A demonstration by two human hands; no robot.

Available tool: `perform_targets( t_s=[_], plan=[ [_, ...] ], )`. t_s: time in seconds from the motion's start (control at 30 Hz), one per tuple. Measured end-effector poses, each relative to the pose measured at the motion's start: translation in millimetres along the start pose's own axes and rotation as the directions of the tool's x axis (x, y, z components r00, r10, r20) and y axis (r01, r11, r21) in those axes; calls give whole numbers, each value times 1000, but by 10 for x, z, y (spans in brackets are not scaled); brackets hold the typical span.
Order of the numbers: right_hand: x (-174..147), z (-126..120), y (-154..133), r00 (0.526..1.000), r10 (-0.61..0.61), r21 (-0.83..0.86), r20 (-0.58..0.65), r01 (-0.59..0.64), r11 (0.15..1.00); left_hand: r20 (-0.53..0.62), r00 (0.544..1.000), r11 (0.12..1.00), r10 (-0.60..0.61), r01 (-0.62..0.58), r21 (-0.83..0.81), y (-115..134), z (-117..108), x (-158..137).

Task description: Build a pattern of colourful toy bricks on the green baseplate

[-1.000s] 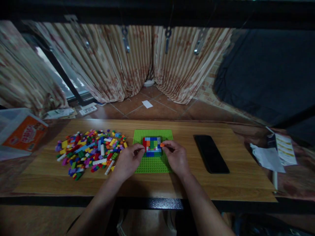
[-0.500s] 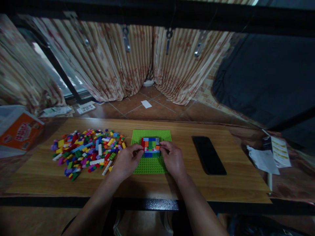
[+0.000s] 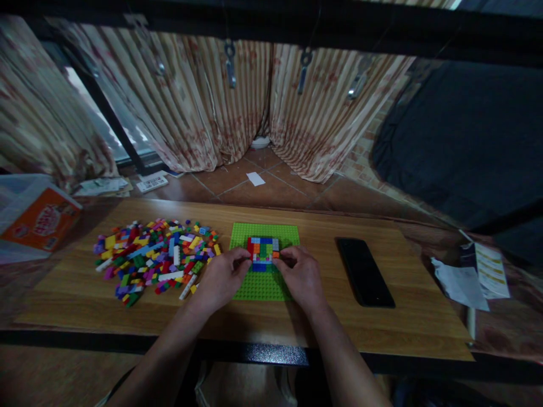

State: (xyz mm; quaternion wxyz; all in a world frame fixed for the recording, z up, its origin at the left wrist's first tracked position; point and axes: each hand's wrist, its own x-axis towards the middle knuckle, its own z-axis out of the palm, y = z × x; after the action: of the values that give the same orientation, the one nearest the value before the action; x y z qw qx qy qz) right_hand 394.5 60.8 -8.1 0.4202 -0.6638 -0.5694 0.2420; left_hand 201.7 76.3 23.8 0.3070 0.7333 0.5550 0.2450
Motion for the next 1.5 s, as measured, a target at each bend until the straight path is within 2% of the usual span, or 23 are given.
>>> perform_targets(
  t_s=[0.2, 0.47, 0.63, 0.97, 1.33, 1.5],
  plan=[
    [32, 7, -1, 998, -51, -18, -44, 50, 999, -2, 1000, 1000, -7, 7, 7, -14, 9, 2],
    [36, 2, 6, 998, -51, 9, -24, 52, 999, -5, 1000, 1000, -4, 4, -1, -1, 5, 5],
    [66, -38, 53, 1000, -3, 81, 10, 2, 997, -7, 1000, 1000, -3, 3, -9, -7, 7, 4],
    [158, 7, -11, 984, 176, 78, -24, -173, 982, -12, 1000, 1000, 10, -10, -1, -15, 13, -3],
    [162, 19, -94, 984, 173, -82, -36, -175, 981, -7, 1000, 1000, 12, -12, 21, 12, 8, -8],
    [161, 33, -125, 979, 195, -99, -57, -199, 975, -17, 1000, 999, 5, -4, 41, 8, 22, -15]
  ],
)
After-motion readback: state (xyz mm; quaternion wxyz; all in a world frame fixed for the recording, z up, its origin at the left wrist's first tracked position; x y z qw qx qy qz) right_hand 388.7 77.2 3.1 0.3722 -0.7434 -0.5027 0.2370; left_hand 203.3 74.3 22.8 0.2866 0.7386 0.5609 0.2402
